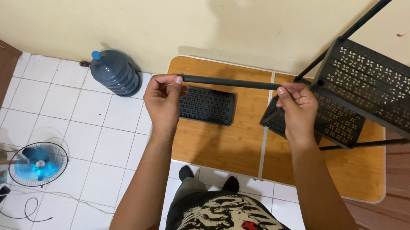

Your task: The person assembles a black metal shelving unit by inserting vertical poles into the perforated shelves and securing them with small fasteners. They handle the shelves and poles one at a time, aligning and tightening each connection.

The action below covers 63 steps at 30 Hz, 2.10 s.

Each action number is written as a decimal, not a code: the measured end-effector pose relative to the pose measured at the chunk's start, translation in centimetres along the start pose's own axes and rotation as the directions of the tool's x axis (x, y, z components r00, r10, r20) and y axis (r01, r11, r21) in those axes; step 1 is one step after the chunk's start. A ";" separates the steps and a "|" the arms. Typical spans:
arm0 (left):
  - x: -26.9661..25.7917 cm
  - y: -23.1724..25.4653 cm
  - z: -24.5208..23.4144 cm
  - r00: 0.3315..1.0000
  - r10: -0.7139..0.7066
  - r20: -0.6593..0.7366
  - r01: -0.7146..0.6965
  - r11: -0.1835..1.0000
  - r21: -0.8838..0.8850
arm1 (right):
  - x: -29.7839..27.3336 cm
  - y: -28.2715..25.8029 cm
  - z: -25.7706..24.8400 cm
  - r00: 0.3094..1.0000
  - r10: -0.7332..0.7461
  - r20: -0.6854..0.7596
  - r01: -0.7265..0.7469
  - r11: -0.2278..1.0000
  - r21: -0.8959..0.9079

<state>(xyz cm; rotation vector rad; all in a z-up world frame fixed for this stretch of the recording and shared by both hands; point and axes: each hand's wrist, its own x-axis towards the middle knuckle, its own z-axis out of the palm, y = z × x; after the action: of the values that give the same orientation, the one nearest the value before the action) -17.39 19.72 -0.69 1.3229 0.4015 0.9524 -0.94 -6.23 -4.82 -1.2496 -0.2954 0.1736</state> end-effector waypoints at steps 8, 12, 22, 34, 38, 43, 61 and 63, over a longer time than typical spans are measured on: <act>3.1 0.9 -2.2 0.988 -0.130 0.087 0.127 0.991 0.034 | -1.1 2.0 3.0 0.999 -0.013 -0.044 0.013 1.000 0.001; 4.6 0.5 -4.1 0.974 -0.161 0.157 0.145 0.984 0.107 | -1.9 2.5 5.3 0.988 0.038 -0.152 -0.040 0.999 -0.012; 7.3 -1.4 -8.0 0.960 -0.137 0.242 0.090 0.977 0.193 | -4.2 4.8 9.0 0.971 -0.061 -0.232 0.049 0.997 -0.058; 6.7 -4.5 -8.2 0.950 -0.249 0.188 0.195 0.945 0.263 | -4.1 8.3 8.0 0.955 -0.017 -0.295 -0.075 0.952 -0.296; 6.1 -6.7 -8.2 0.950 -0.268 0.161 0.210 0.929 0.306 | -3.7 10.5 7.0 0.954 0.008 -0.299 -0.104 0.946 -0.307; 5.9 -11.3 -8.6 0.954 -0.265 0.142 0.207 0.921 0.331 | -2.6 13.4 5.8 0.961 0.015 -0.278 -0.101 0.950 -0.297; 2.8 -27.8 -13.0 0.986 -0.108 0.124 0.010 0.792 0.610 | -2.9 30.3 1.5 0.974 0.062 -0.216 -0.175 0.812 -0.557; 2.5 -29.4 -13.8 0.981 -0.160 0.106 0.070 0.813 0.578 | -3.2 31.2 1.3 0.961 0.140 -0.237 -0.265 0.702 -0.661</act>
<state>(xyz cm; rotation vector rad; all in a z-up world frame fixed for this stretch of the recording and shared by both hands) -15.58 31.72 -30.95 1.8836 0.6806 0.6361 -3.37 3.70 -34.50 -2.0418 -0.0586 0.1486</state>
